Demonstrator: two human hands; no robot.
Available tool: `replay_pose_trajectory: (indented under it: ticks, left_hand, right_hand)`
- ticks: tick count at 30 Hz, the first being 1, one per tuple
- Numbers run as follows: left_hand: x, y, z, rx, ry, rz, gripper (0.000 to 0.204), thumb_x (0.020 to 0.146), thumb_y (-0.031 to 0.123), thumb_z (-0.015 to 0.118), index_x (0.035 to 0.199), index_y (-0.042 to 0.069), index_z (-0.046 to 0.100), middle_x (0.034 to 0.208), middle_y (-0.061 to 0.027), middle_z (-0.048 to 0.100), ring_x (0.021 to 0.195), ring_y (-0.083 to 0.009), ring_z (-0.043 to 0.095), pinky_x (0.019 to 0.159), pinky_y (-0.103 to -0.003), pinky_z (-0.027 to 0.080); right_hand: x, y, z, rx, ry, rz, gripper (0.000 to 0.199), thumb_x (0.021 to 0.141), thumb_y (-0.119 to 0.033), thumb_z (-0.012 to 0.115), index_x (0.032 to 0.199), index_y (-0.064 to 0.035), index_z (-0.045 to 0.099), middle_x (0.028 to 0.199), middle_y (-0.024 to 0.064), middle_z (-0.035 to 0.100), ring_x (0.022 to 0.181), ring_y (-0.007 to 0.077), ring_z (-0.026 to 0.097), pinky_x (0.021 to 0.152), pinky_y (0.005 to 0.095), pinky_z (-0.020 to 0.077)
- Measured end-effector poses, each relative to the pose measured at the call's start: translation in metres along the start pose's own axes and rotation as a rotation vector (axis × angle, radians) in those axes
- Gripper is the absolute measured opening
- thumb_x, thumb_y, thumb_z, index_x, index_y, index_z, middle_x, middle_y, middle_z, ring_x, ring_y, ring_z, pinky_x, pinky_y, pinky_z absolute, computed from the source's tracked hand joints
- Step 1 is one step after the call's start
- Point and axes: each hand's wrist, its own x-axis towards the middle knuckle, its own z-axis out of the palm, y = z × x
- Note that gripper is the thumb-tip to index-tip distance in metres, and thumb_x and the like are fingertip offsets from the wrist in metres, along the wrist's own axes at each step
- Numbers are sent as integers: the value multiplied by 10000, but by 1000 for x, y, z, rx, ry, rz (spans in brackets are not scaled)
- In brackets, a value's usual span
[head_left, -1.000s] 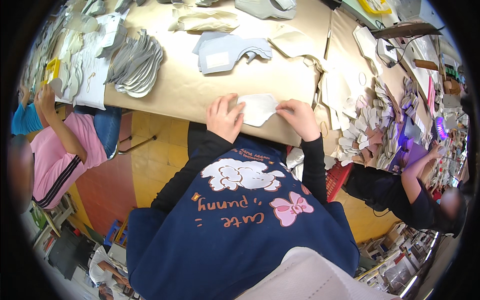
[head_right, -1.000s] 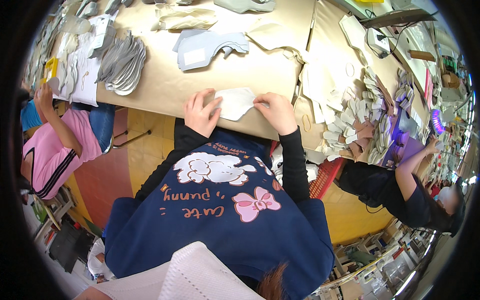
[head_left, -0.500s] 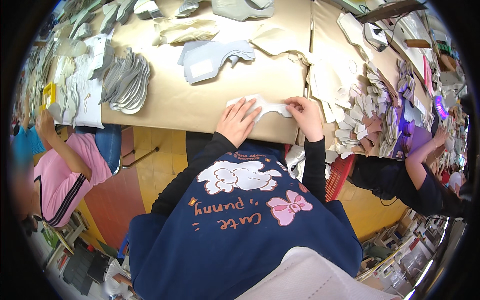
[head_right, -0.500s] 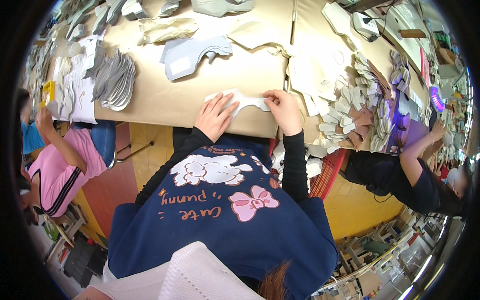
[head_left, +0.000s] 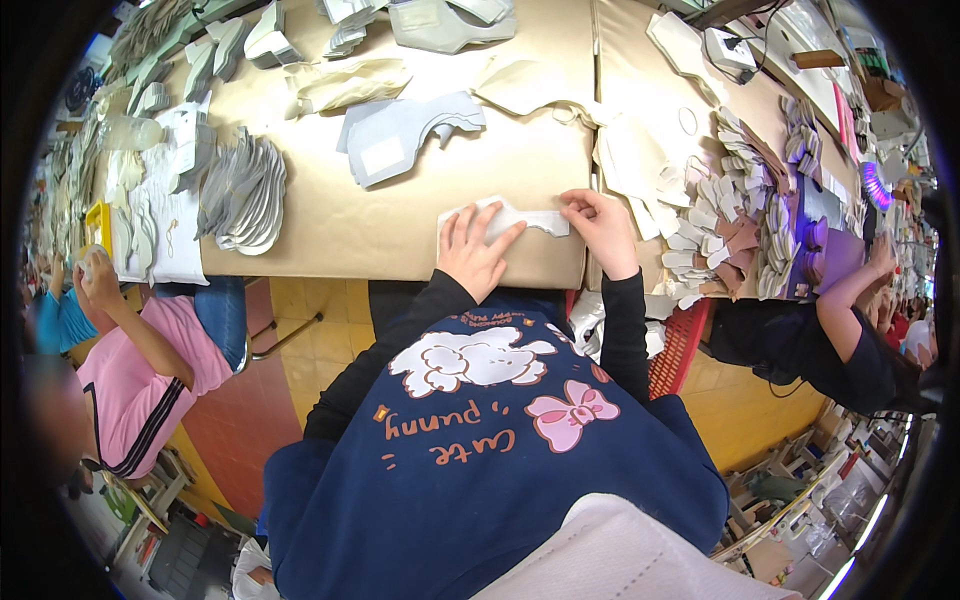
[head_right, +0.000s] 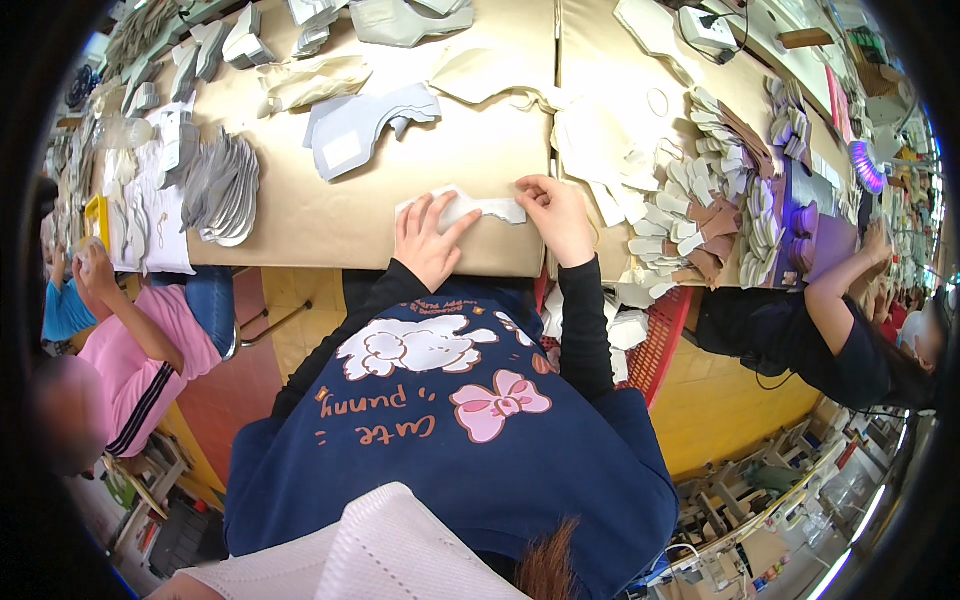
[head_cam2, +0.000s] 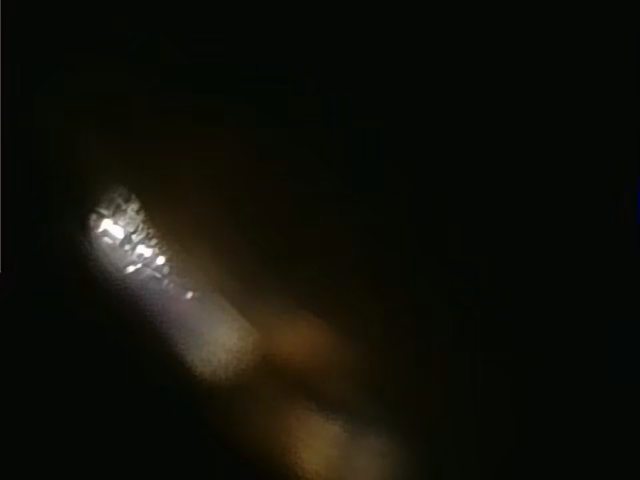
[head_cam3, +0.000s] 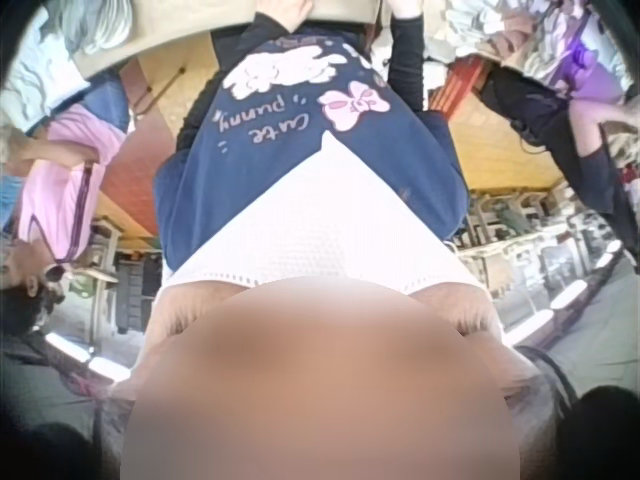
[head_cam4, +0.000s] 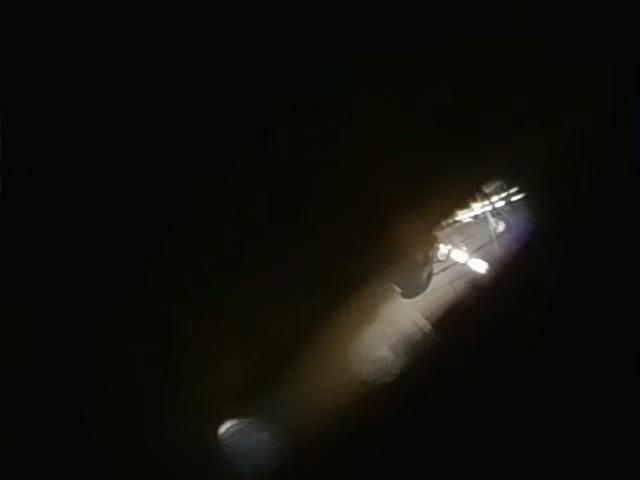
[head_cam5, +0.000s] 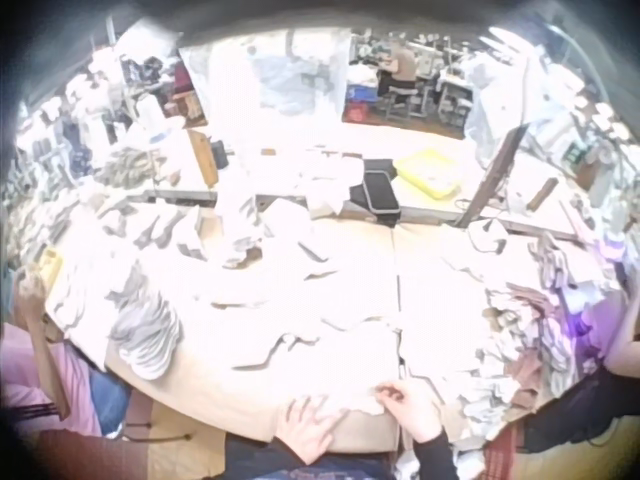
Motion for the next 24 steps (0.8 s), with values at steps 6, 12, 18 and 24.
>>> replay_pose_trajectory:
  ticks: [6, 12, 18, 24]
  left_hand:
    - [22, 8, 5, -91, -17, 89, 542, 770, 84, 639, 1296, 201, 578, 1404, -69, 458, 1310, -301, 401, 1093, -511, 280]
    - [51, 19, 17, -151, 83, 124, 337, 850, 179, 666, 1187, 186, 658, 1309, -43, 555, 1208, -281, 487, 1043, -459, 337]
    - [67, 22, 24, -262, 92, 30, 201, 823, 209, 700, 1021, 172, 715, 1166, -12, 615, 1138, -249, 516, 1010, -431, 343]
    - [77, 27, 30, -246, 113, -78, 176, 766, 267, 757, 918, 186, 724, 1060, 19, 614, 1082, -232, 523, 984, -413, 339]
  right_hand:
    - [-23, 5, -5, 8, 231, -46, 213, 854, -43, 684, 1063, -5, 691, 866, 45, 662, 721, 94, 592, 672, 240, 488]
    - [-59, 19, 23, -128, 392, -296, 222, 866, 3, 646, 1084, -9, 685, 1074, 123, 641, 883, 237, 636, 768, 311, 524]
    - [-68, 34, 41, -184, 425, -332, 294, 844, 36, 652, 1134, -8, 674, 1220, 137, 591, 995, 275, 606, 817, 346, 518]
    - [-65, 39, 40, -207, 422, -344, 302, 840, 16, 666, 1141, -8, 673, 1257, 142, 580, 1048, 293, 592, 840, 358, 512]
